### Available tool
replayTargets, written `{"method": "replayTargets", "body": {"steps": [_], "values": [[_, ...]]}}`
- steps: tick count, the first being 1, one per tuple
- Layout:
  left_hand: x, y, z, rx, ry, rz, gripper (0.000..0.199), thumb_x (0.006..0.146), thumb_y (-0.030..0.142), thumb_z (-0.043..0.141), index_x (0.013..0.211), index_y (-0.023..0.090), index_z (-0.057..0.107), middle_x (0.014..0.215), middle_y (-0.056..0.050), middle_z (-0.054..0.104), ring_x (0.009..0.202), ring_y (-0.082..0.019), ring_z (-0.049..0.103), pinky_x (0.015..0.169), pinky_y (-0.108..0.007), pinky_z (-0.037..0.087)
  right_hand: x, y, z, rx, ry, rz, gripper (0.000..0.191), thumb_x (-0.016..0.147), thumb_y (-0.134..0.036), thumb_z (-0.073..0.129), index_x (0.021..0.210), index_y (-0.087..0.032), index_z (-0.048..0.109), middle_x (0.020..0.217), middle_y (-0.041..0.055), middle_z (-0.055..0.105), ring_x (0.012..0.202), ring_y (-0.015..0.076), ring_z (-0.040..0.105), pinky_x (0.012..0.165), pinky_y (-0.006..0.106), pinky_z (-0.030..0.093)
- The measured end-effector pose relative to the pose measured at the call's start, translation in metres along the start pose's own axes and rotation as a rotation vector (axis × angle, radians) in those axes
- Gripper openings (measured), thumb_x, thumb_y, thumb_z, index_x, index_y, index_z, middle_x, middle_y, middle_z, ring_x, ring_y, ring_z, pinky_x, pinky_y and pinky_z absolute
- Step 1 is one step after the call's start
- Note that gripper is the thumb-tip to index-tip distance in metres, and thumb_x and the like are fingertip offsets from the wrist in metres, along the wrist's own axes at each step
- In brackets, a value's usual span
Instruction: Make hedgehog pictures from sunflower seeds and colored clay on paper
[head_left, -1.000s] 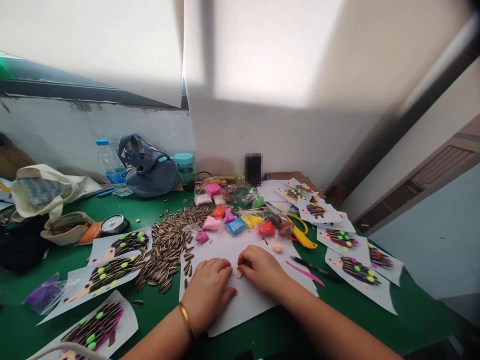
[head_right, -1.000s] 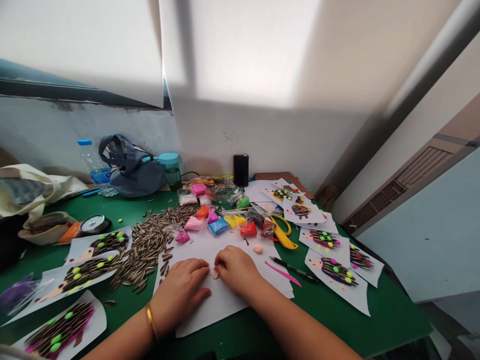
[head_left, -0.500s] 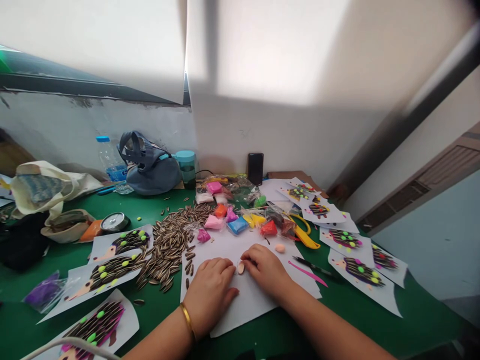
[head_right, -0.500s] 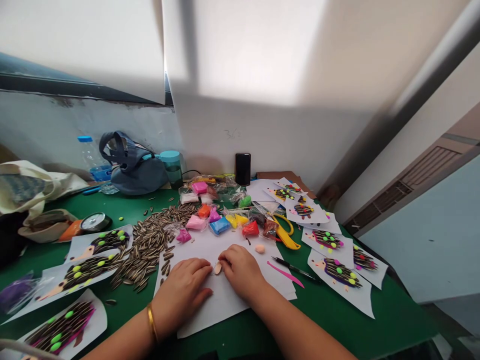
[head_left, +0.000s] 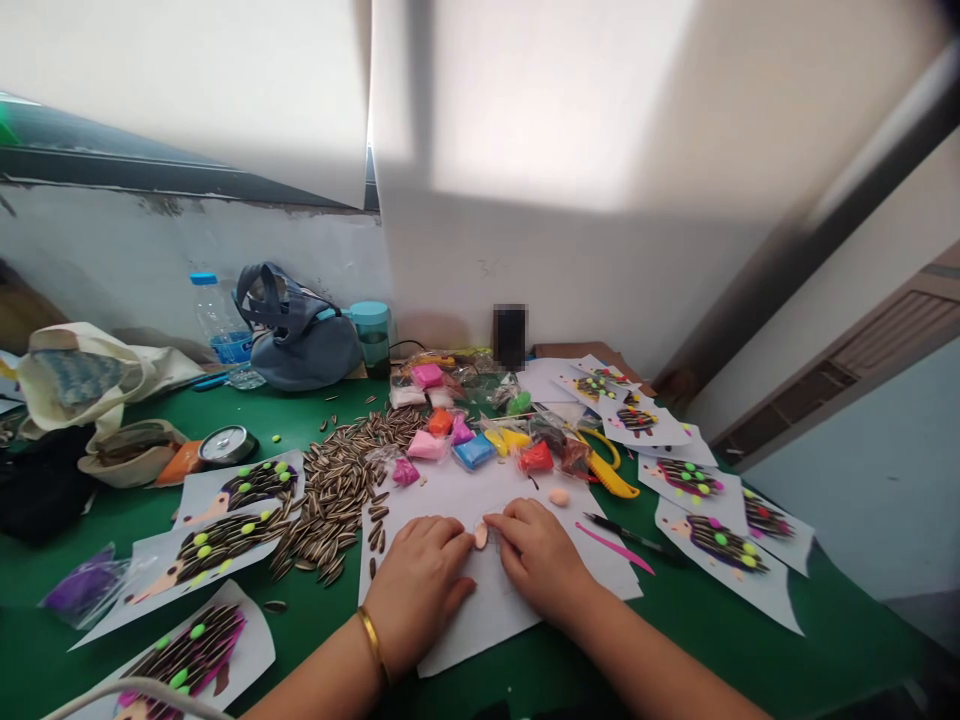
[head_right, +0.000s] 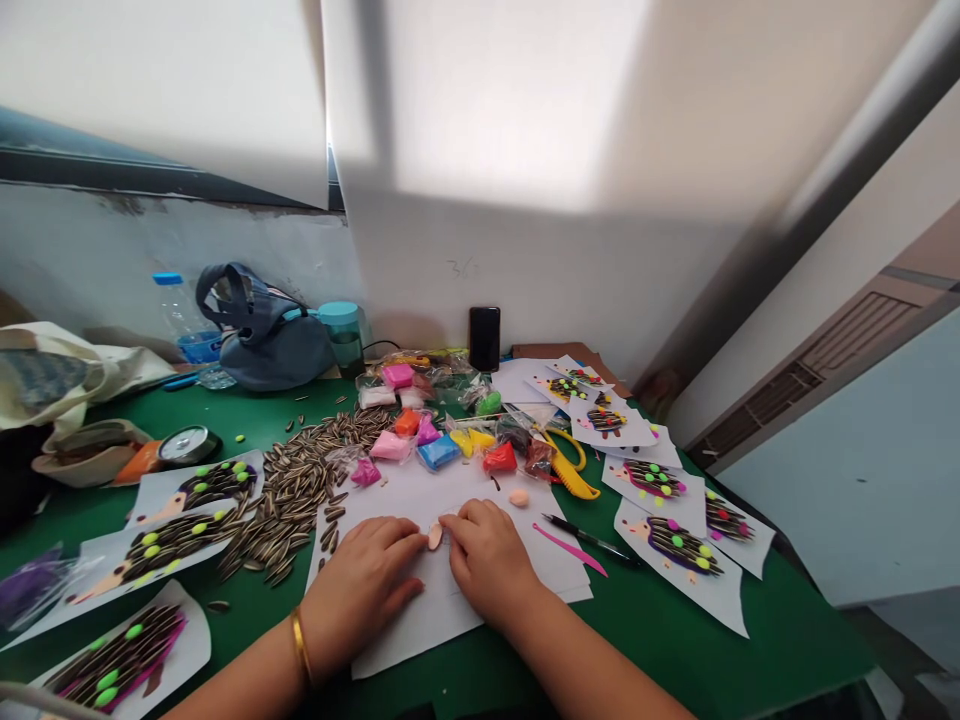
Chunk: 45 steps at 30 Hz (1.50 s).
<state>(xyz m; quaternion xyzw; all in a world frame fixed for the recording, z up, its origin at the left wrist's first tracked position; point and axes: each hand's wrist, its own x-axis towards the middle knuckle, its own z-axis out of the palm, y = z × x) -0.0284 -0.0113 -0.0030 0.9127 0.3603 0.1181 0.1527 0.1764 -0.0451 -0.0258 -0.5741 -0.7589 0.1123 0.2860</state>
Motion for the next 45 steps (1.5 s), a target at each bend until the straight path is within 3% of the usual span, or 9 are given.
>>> {"method": "replayTargets", "body": {"steps": [7,20,29,36,45], "values": [[0.001,-0.001,0.001,-0.006,0.018,0.007,0.036,0.078,0.018,0.071,0.113,0.026,0.062,0.114,-0.005,0.064,0.106,-0.026,0.057,0.097,-0.045,0.042,0.0,0.0,0.002,-0.011,-0.055,-0.015,0.042,0.081,-0.003,0.052,0.11,-0.028,0.07,0.092,0.0043,0.058,0.087,0.0202,0.054,0.081,0.033,0.043],[0.003,-0.001,0.006,0.043,-0.011,-0.014,0.048,0.079,0.021,0.071,0.124,0.025,0.057,0.121,-0.006,0.061,0.112,-0.028,0.054,0.101,-0.047,0.041,-0.001,0.002,0.005,0.016,-0.046,0.0,0.046,0.081,-0.002,0.052,0.115,-0.028,0.069,0.094,0.0049,0.059,0.088,0.0211,0.054,0.082,0.035,0.045],[0.002,0.0,0.004,0.055,-0.016,-0.007,0.045,0.079,0.021,0.071,0.123,0.026,0.058,0.119,-0.006,0.061,0.11,-0.028,0.054,0.1,-0.047,0.042,-0.002,0.003,0.001,0.031,0.003,-0.002,0.043,0.083,-0.004,0.051,0.116,-0.025,0.069,0.093,0.006,0.059,0.087,0.0213,0.053,0.081,0.035,0.044],[0.002,0.0,0.004,0.056,-0.007,-0.004,0.048,0.079,0.022,0.071,0.124,0.027,0.057,0.118,-0.005,0.061,0.11,-0.027,0.054,0.1,-0.047,0.042,-0.003,-0.001,0.002,-0.04,-0.076,0.024,0.042,0.078,-0.004,0.054,0.109,-0.028,0.071,0.092,0.0044,0.057,0.088,0.0207,0.052,0.081,0.035,0.04],[0.004,-0.005,0.01,0.074,0.024,-0.001,0.058,0.079,0.028,0.072,0.132,0.022,0.052,0.124,-0.008,0.059,0.115,-0.029,0.052,0.103,-0.049,0.039,-0.003,0.003,0.004,-0.016,-0.063,0.01,0.039,0.081,-0.005,0.053,0.109,-0.026,0.071,0.091,0.0046,0.057,0.087,0.0206,0.052,0.081,0.035,0.041]]}}
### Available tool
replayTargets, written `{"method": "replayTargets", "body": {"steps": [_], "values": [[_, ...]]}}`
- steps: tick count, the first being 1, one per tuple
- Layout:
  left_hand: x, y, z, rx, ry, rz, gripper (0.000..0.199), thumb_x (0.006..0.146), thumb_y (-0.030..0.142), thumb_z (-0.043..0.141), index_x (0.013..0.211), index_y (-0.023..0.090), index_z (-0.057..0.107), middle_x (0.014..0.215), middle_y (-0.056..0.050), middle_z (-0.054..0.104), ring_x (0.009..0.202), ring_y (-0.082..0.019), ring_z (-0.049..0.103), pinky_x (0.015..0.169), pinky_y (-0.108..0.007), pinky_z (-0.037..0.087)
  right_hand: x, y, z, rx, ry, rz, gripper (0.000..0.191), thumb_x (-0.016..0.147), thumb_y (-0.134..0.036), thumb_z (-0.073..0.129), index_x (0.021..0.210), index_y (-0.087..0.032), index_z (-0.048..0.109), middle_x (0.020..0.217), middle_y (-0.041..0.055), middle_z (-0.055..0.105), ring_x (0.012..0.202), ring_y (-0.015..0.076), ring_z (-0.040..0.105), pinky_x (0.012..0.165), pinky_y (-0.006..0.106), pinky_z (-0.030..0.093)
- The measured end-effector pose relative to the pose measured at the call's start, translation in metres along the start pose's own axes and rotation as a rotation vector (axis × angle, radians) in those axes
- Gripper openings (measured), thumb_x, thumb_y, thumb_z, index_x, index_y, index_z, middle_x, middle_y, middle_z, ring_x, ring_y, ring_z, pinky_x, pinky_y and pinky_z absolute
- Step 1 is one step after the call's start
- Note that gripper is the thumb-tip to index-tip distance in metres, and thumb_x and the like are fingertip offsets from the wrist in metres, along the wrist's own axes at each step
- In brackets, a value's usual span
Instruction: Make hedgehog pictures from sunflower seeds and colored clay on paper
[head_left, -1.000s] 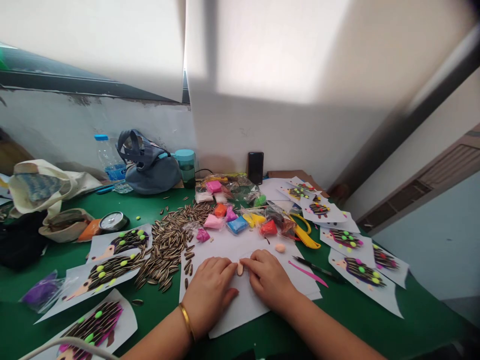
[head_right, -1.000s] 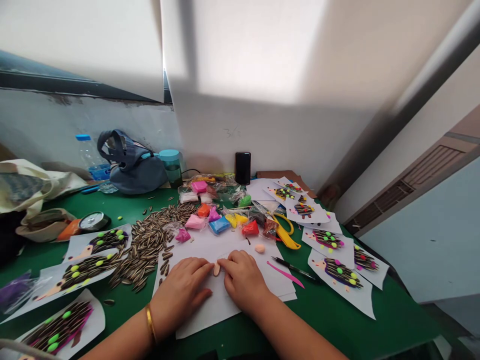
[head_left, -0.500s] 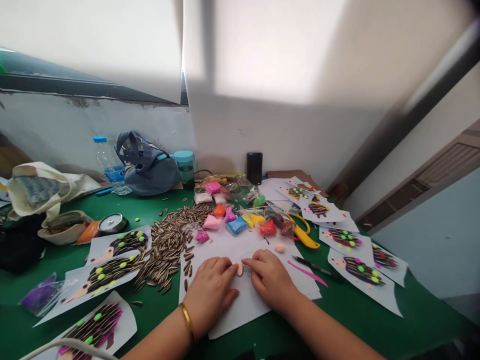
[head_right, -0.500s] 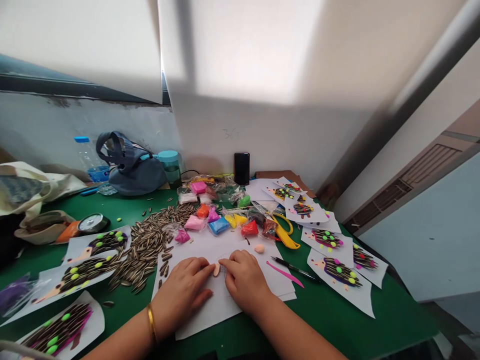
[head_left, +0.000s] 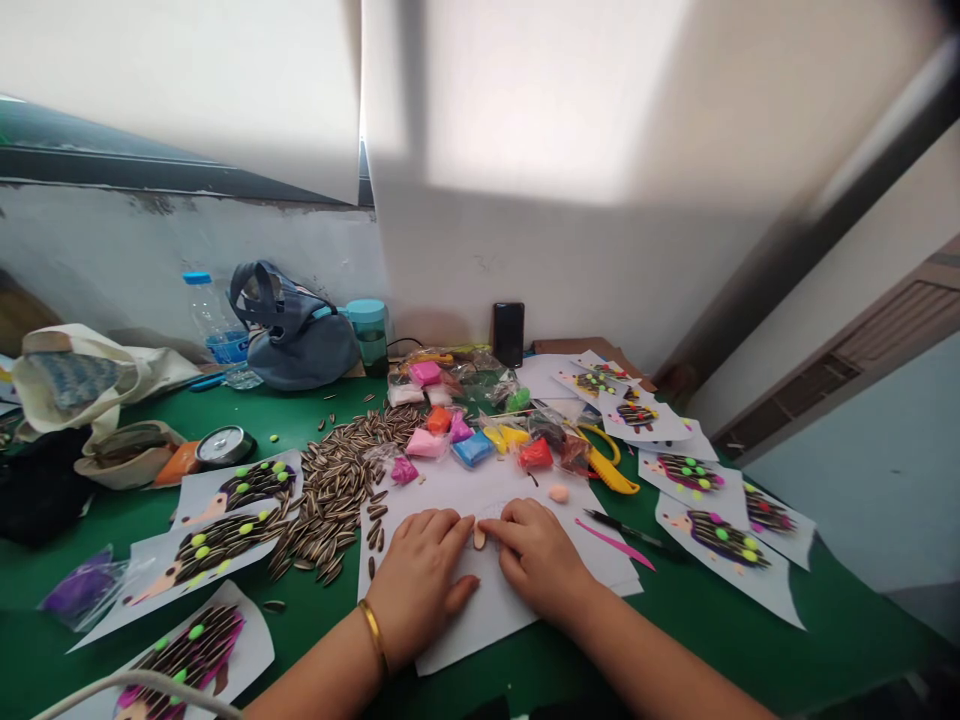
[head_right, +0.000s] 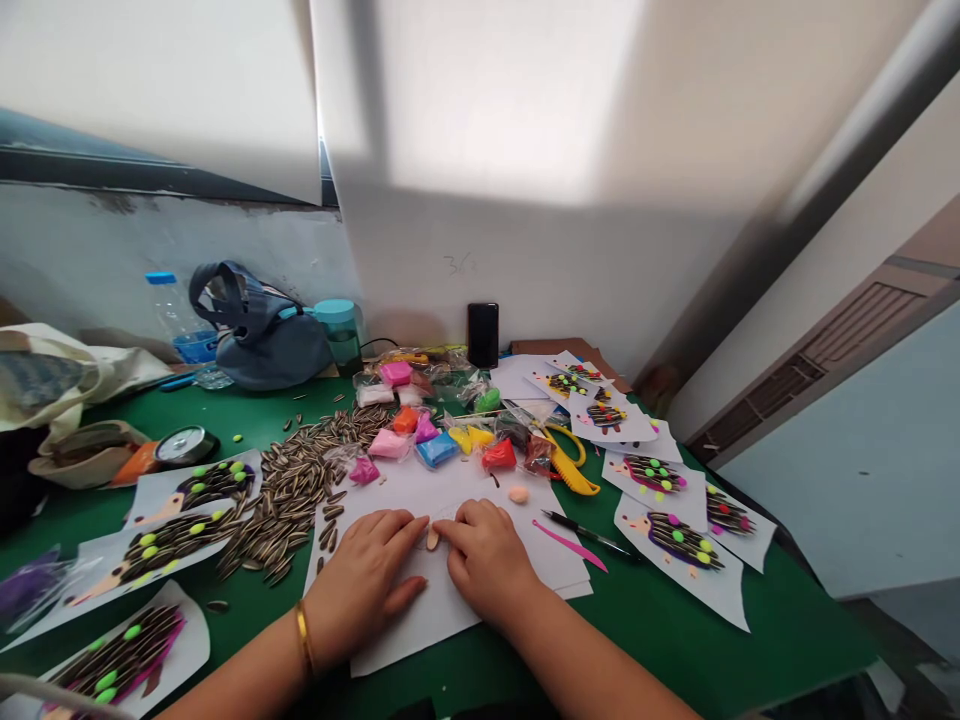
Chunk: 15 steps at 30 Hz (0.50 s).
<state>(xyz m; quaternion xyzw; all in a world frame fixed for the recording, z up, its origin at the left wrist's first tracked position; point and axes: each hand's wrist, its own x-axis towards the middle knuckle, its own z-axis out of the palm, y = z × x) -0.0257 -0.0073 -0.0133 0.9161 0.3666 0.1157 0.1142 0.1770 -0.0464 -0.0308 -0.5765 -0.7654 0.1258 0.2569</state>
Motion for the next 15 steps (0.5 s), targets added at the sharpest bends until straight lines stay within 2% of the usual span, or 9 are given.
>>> {"method": "replayTargets", "body": {"steps": [11,15], "values": [[0.0028,0.0011,-0.0006,0.017,-0.021,-0.004,0.052,0.08,0.04,0.071,0.129,0.028,0.055,0.118,-0.006,0.058,0.11,-0.028,0.051,0.099,-0.048,0.038,0.0003,0.0015,-0.0003,0.04,0.046,-0.004,0.039,0.081,-0.004,0.053,0.11,-0.023,0.07,0.091,0.0055,0.059,0.086,0.0207,0.053,0.08,0.035,0.042],[0.0024,0.0011,-0.0002,0.016,-0.022,-0.001,0.053,0.08,0.04,0.071,0.129,0.028,0.055,0.118,-0.006,0.058,0.11,-0.028,0.051,0.099,-0.048,0.038,-0.0007,0.0001,-0.0014,0.031,0.043,-0.019,0.04,0.08,-0.004,0.054,0.108,-0.027,0.071,0.09,0.0043,0.058,0.087,0.0205,0.053,0.08,0.035,0.041]]}}
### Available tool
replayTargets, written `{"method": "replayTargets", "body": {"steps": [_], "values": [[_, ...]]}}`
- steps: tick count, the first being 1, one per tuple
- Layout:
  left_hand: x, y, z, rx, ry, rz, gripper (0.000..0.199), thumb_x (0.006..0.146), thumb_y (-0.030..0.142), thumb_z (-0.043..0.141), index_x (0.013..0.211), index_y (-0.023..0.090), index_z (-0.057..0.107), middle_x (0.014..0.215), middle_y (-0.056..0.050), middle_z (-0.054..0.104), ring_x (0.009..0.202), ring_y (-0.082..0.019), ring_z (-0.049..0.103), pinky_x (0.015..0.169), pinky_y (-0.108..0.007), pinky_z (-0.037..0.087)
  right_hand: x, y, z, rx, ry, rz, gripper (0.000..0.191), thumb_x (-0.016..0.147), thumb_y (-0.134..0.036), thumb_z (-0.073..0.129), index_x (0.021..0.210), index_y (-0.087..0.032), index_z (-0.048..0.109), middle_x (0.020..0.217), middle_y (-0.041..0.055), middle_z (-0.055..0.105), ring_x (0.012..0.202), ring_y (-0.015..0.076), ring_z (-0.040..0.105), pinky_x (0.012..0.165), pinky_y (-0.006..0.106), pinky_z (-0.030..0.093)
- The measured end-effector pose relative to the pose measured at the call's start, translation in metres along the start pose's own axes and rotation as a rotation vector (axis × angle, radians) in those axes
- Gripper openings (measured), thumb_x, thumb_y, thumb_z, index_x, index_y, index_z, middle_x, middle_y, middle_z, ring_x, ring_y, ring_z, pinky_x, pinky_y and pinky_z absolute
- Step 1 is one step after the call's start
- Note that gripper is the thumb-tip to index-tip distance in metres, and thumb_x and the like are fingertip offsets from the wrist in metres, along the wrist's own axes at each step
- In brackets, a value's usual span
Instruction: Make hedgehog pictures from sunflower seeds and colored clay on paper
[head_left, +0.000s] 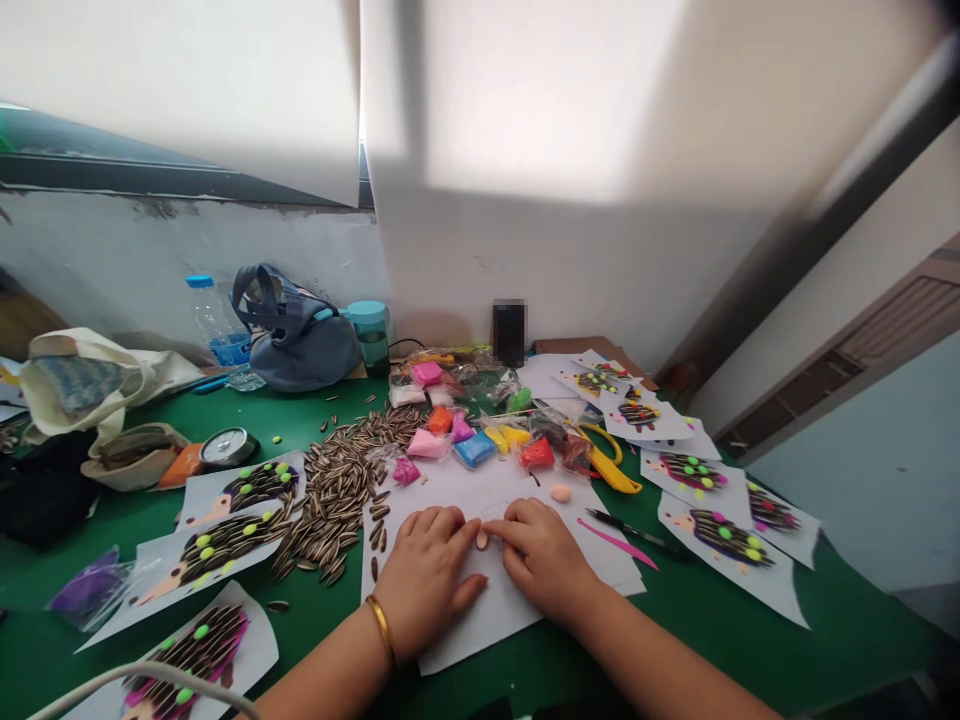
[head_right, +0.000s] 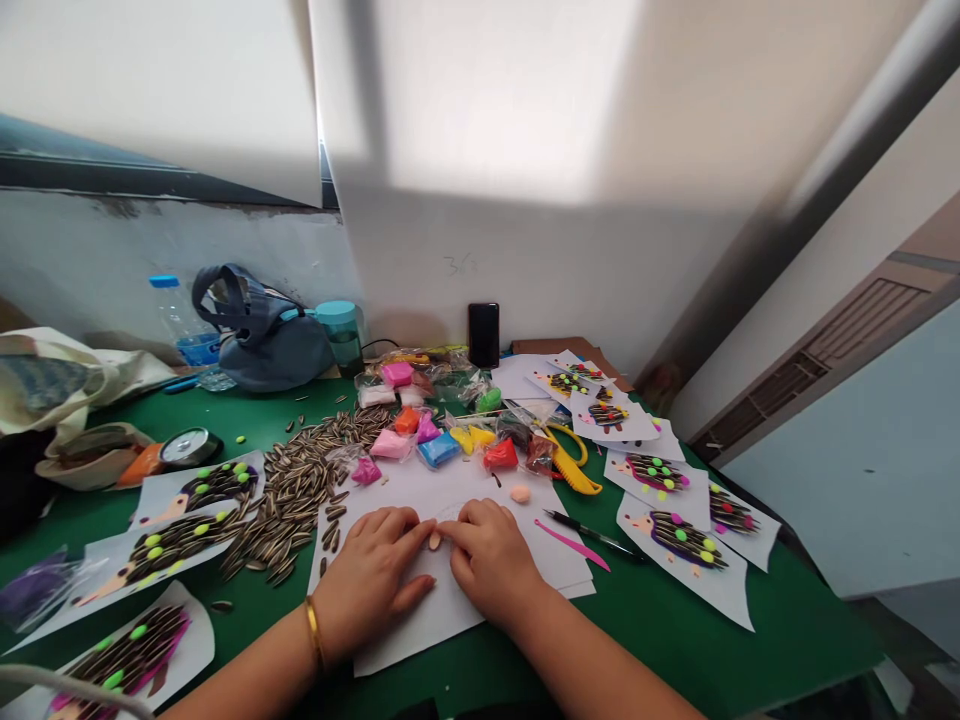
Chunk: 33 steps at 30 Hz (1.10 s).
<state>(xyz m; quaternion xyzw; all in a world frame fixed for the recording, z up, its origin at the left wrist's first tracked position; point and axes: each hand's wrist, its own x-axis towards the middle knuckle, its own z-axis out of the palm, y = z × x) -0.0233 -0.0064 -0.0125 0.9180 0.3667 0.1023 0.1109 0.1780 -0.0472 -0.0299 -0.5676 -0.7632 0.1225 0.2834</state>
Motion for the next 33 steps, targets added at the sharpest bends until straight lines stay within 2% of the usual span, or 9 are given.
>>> {"method": "replayTargets", "body": {"steps": [8,13,19,26,33], "values": [[0.0,-0.001,0.0,0.008,-0.001,0.011,0.055,0.08,0.039,0.071,0.132,0.029,0.054,0.118,-0.006,0.059,0.11,-0.029,0.051,0.098,-0.049,0.039,0.0,0.001,0.002,-0.026,-0.008,0.01,0.039,0.078,-0.003,0.055,0.103,-0.027,0.073,0.089,0.0043,0.059,0.086,0.0202,0.052,0.079,0.035,0.041],[-0.001,-0.001,0.001,0.001,0.028,0.016,0.059,0.079,0.037,0.073,0.133,0.024,0.053,0.121,-0.008,0.059,0.112,-0.03,0.051,0.101,-0.05,0.04,0.0,0.003,0.0,0.028,0.025,0.002,0.038,0.081,-0.004,0.052,0.107,-0.023,0.071,0.09,0.0052,0.059,0.085,0.0199,0.053,0.08,0.034,0.042],[-0.002,-0.001,-0.006,-0.032,0.032,0.062,0.039,0.082,0.025,0.068,0.12,0.027,0.06,0.111,-0.005,0.063,0.103,-0.025,0.056,0.093,-0.045,0.046,0.0,0.001,0.0,-0.013,-0.003,-0.008,0.041,0.079,-0.003,0.054,0.108,-0.027,0.072,0.088,0.0036,0.058,0.085,0.0193,0.052,0.079,0.033,0.041],[-0.002,0.001,-0.008,0.007,0.015,0.084,0.036,0.082,0.026,0.068,0.118,0.029,0.062,0.11,-0.005,0.062,0.103,-0.026,0.056,0.092,-0.046,0.047,0.0,0.001,0.005,-0.088,-0.017,0.033,0.042,0.08,-0.005,0.056,0.112,-0.027,0.072,0.091,0.0045,0.06,0.087,0.0202,0.053,0.08,0.034,0.04],[-0.002,0.002,-0.009,0.005,0.017,0.077,0.04,0.082,0.026,0.068,0.122,0.03,0.06,0.112,-0.005,0.062,0.104,-0.027,0.055,0.093,-0.046,0.047,0.001,0.002,0.0,0.007,0.029,0.02,0.044,0.081,-0.004,0.053,0.116,-0.025,0.07,0.091,0.005,0.06,0.088,0.0201,0.054,0.081,0.033,0.044]]}}
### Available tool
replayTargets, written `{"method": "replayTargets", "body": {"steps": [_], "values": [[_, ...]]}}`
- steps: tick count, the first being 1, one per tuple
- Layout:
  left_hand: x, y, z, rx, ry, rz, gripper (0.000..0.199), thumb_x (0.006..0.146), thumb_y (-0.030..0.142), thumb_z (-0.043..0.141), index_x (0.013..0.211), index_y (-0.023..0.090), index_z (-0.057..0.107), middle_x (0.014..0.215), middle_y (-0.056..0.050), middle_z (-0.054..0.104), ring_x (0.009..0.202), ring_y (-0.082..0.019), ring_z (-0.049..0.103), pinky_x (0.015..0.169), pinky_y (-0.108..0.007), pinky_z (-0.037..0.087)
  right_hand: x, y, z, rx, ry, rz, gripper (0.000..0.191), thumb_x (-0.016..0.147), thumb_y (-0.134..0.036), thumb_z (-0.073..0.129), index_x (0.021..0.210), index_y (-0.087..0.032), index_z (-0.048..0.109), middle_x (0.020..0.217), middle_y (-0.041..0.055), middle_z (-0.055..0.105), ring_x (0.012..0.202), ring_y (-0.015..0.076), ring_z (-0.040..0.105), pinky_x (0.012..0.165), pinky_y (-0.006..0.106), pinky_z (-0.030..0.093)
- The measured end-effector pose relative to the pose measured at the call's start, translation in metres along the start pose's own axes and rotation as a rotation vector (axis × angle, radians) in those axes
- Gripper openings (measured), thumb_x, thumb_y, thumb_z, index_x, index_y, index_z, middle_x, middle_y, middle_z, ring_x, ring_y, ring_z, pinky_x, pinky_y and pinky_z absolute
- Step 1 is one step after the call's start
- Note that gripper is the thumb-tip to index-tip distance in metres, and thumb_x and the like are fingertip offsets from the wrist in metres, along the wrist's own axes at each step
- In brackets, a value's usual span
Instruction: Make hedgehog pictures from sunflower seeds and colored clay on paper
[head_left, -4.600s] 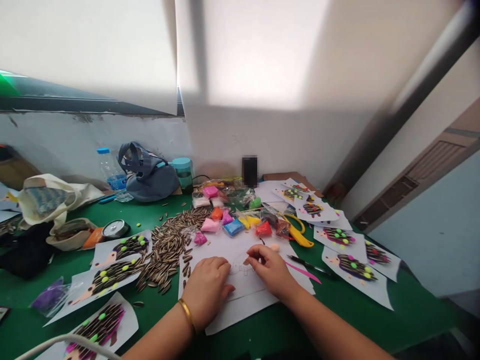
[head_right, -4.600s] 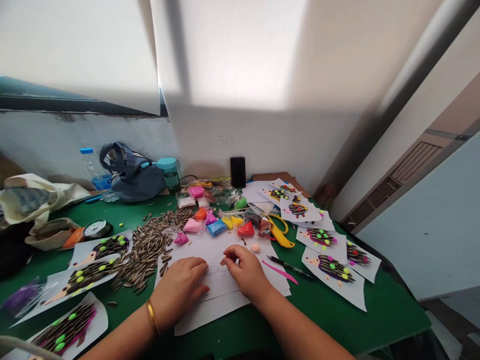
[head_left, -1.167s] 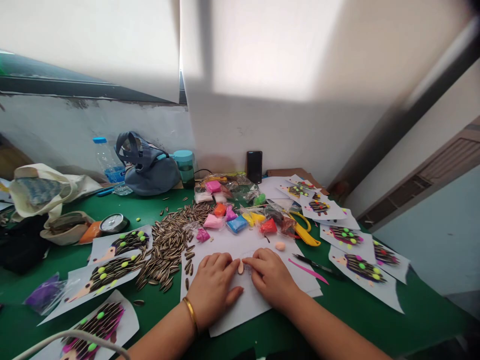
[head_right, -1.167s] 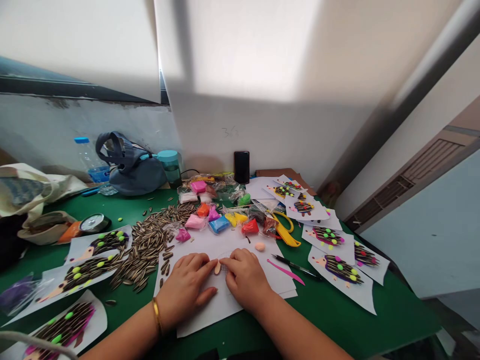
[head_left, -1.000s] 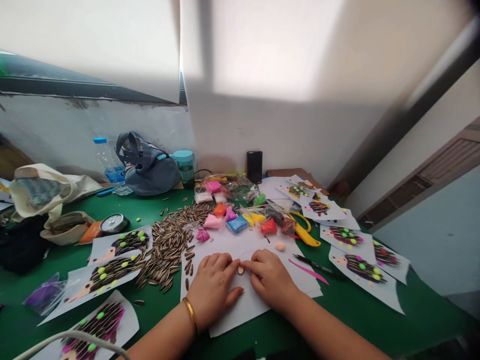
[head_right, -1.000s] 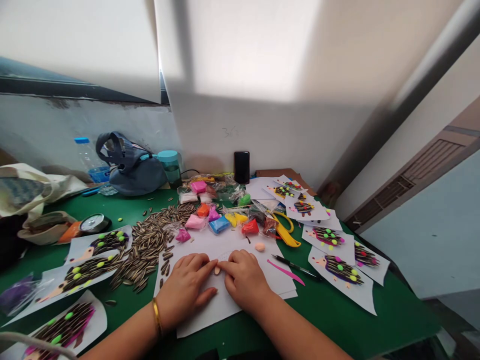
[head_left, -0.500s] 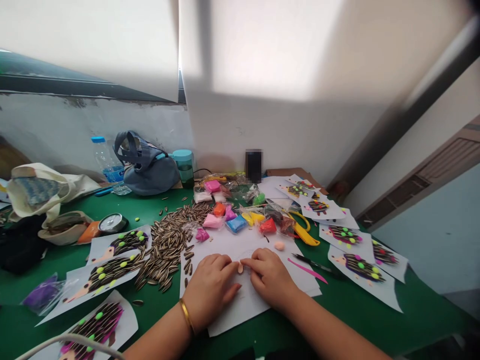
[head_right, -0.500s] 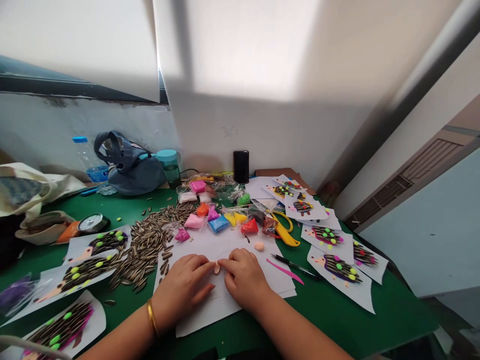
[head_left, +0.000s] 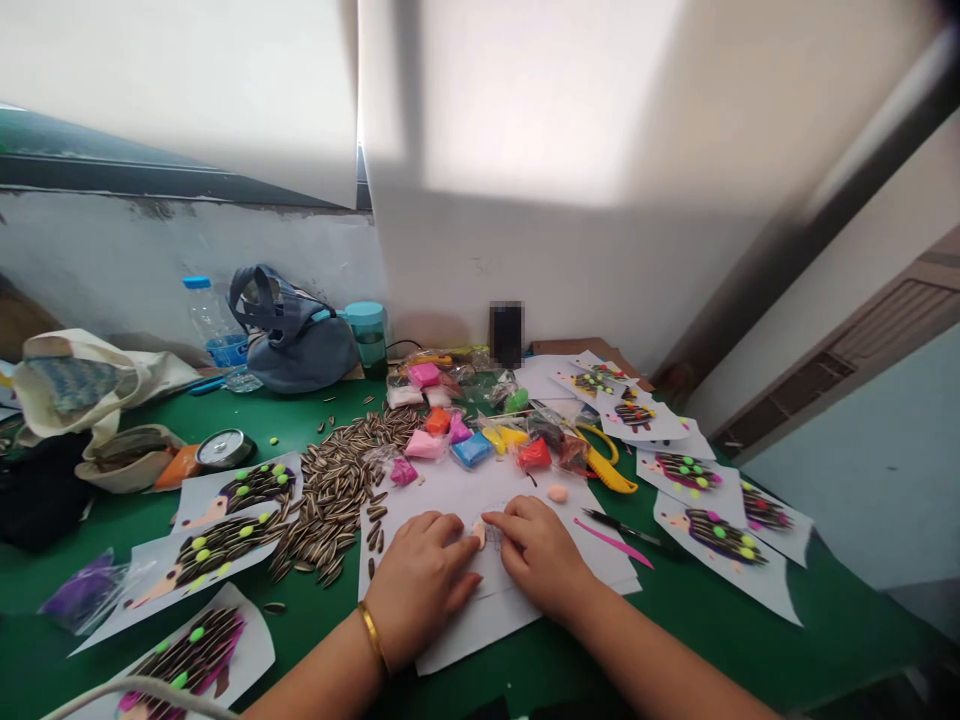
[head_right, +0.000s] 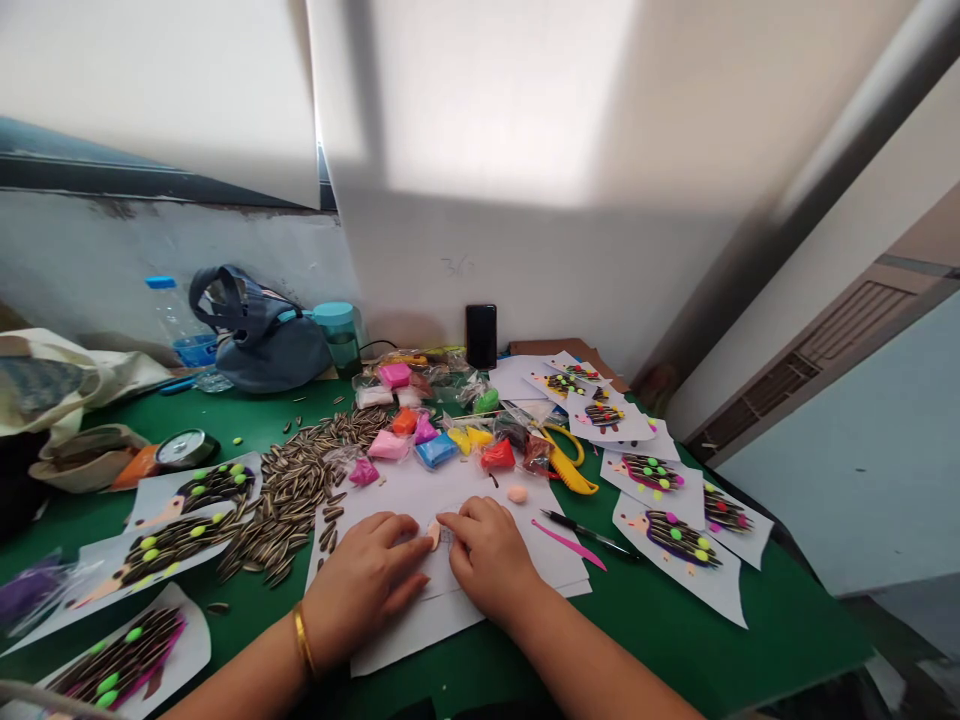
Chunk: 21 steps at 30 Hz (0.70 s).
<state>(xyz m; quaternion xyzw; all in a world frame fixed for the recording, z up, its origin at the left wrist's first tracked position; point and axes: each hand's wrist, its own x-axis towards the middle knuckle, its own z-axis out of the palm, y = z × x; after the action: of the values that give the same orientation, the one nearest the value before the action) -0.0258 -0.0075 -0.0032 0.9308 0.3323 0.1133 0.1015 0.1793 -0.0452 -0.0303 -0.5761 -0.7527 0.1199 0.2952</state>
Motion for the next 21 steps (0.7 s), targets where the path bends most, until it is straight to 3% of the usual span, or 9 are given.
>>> {"method": "replayTargets", "body": {"steps": [7,21], "values": [[-0.0004,0.0002,0.0013,-0.013,0.006,-0.002,0.038,0.082,0.026,0.068,0.119,0.03,0.061,0.112,-0.006,0.062,0.104,-0.027,0.055,0.093,-0.046,0.046,0.0003,0.001,0.0036,-0.023,-0.041,0.002,0.041,0.079,-0.004,0.055,0.11,-0.025,0.072,0.091,0.0045,0.059,0.087,0.0198,0.054,0.081,0.033,0.043],[-0.0011,-0.0008,0.0012,-0.028,0.02,0.004,0.038,0.082,0.026,0.068,0.119,0.03,0.061,0.111,-0.005,0.062,0.102,-0.026,0.056,0.092,-0.044,0.046,0.0003,0.0025,0.0025,0.012,-0.001,-0.007,0.042,0.08,-0.004,0.054,0.111,-0.025,0.072,0.09,0.0047,0.06,0.086,0.0197,0.055,0.081,0.033,0.045]]}}
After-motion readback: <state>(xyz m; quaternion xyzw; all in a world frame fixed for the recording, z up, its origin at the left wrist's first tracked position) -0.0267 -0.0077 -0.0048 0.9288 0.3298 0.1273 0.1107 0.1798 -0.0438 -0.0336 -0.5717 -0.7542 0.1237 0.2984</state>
